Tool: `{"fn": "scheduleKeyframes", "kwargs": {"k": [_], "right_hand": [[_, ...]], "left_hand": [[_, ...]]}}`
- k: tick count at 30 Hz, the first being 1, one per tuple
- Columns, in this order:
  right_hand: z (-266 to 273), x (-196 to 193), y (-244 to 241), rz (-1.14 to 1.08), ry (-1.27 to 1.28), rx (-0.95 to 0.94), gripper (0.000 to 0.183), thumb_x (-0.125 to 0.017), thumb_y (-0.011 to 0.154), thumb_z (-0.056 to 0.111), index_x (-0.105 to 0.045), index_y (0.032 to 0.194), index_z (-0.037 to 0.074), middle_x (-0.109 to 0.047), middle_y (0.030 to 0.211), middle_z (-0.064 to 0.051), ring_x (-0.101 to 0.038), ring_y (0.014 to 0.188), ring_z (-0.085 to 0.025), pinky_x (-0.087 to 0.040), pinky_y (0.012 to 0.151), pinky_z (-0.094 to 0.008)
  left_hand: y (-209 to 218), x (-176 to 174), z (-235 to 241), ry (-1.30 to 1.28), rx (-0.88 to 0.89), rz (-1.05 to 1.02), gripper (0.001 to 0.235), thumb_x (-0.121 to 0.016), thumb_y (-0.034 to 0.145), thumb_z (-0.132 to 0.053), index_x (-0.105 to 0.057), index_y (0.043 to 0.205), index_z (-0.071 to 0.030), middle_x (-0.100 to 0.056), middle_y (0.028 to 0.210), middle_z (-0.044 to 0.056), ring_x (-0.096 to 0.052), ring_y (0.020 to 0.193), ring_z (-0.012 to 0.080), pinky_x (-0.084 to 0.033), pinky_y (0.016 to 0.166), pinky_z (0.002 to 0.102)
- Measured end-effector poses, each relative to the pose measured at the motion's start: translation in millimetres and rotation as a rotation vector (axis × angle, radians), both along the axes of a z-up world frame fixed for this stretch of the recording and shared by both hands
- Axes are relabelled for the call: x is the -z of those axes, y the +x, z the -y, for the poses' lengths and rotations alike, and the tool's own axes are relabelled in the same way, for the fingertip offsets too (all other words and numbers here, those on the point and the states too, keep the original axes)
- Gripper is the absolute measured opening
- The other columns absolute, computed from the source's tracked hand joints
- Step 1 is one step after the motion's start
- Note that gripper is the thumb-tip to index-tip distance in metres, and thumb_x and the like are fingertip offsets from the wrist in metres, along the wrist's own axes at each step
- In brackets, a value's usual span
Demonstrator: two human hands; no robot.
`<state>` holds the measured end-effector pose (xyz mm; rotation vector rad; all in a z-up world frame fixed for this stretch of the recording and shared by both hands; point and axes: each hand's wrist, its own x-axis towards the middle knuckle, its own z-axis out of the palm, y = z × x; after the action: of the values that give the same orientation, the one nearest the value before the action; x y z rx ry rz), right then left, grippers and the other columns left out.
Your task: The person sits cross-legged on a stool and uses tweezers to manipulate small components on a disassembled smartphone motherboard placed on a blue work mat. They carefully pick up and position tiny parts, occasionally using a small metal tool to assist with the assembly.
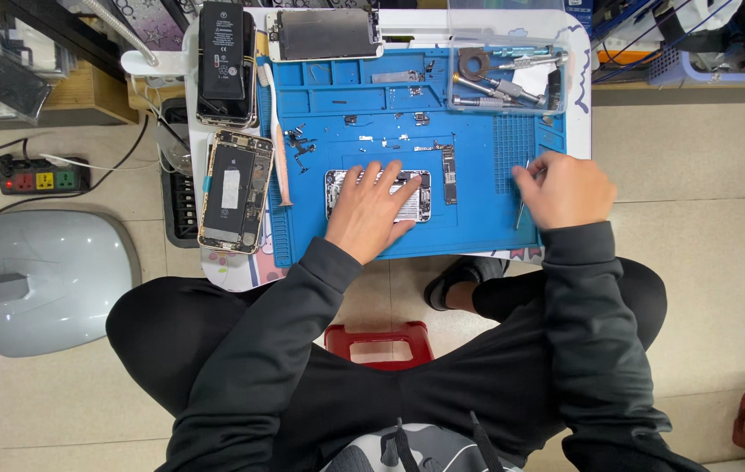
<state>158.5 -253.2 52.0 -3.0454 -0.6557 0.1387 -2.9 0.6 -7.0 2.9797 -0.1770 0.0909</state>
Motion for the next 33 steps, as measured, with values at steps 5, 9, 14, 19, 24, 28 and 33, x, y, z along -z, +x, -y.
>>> {"fn": "scheduleKeyframes", "kwargs": {"k": [5,9,14,19,24,28,33], "right_hand": [[1.8,5.0,7.6,-0.129,-0.105,0.121,0.027,-0.076,0.098,0.04,-0.083,0.085,0.018,-0.076,0.073,-0.005,-0.078,0.079,-0.034,-0.062,0.069,-0.046],[-0.1,16.6,11.8,-0.117,-0.149,0.141,0.024,-0.077,0.098,0.038,-0.083,0.084,0.02,-0.076,0.072,-0.005,-0.078,0.078,-0.032,-0.061,0.068,-0.044],[7.2,19.4,17.0,-0.118,-0.128,0.147,0.025,-0.075,0.097,0.038,-0.08,0.08,0.021,-0.074,0.071,-0.006,-0.077,0.076,-0.034,-0.06,0.066,-0.046],[2.9,9.0,11.6,-0.112,0.032,0.083,0.019,-0.073,0.097,0.035,-0.076,0.09,0.018,-0.075,0.077,0.003,-0.075,0.081,-0.032,-0.059,0.072,-0.048],[-24.1,4.2,0.2,-0.028,0.381,-0.227,0.017,-0.072,0.106,0.026,-0.078,0.116,0.014,-0.077,0.091,0.003,-0.068,0.077,-0.018,-0.056,0.071,-0.039],[-69.8,-16.2,-13.3,-0.038,0.63,-0.442,0.015,-0.071,0.106,0.013,-0.079,0.119,0.01,-0.071,0.09,-0.009,-0.067,0.074,-0.027,-0.055,0.07,-0.041],[-127.7,-9.4,-23.4,0.072,0.61,-0.506,0.01,-0.076,0.104,0.016,-0.082,0.112,0.016,-0.068,0.087,0.002,-0.063,0.067,-0.019,-0.053,0.064,-0.035]], "left_hand": [[0.0,-1.0,-0.8,0.003,0.008,-0.011,0.059,-0.078,0.093,-0.051,-0.063,0.143,-0.025,-0.052,0.138,0.011,-0.054,0.127,0.0311,-0.044,0.109,0.054],[1.2,-2.0,-1.8,-0.03,-0.001,-0.021,0.059,-0.079,0.092,-0.05,-0.064,0.142,-0.024,-0.051,0.137,0.01,-0.054,0.126,0.0304,-0.043,0.11,0.055],[-2.2,-0.1,0.1,-0.009,-0.012,0.009,0.061,-0.08,0.09,-0.052,-0.064,0.141,-0.024,-0.05,0.136,0.01,-0.053,0.125,0.0301,-0.042,0.11,0.055],[-3.1,0.6,3.2,-0.023,-0.04,0.02,0.06,-0.081,0.09,-0.052,-0.065,0.141,-0.024,-0.051,0.136,0.011,-0.054,0.125,0.0305,-0.043,0.11,0.055],[-3.8,3.0,8.1,-0.044,-0.072,0.019,0.062,-0.084,0.088,-0.049,-0.066,0.141,-0.022,-0.053,0.135,0.013,-0.054,0.125,0.0317,-0.043,0.109,0.057],[-5.0,0.8,8.1,-0.031,-0.086,0.042,0.063,-0.085,0.086,-0.05,-0.066,0.139,-0.021,-0.053,0.133,0.012,-0.055,0.123,0.0304,-0.044,0.108,0.056],[-7.0,4.0,10.1,0.042,-0.091,0.084,0.07,-0.086,0.082,-0.057,-0.063,0.139,-0.024,-0.051,0.131,0.01,-0.055,0.117,0.0282,-0.045,0.105,0.052]]}}
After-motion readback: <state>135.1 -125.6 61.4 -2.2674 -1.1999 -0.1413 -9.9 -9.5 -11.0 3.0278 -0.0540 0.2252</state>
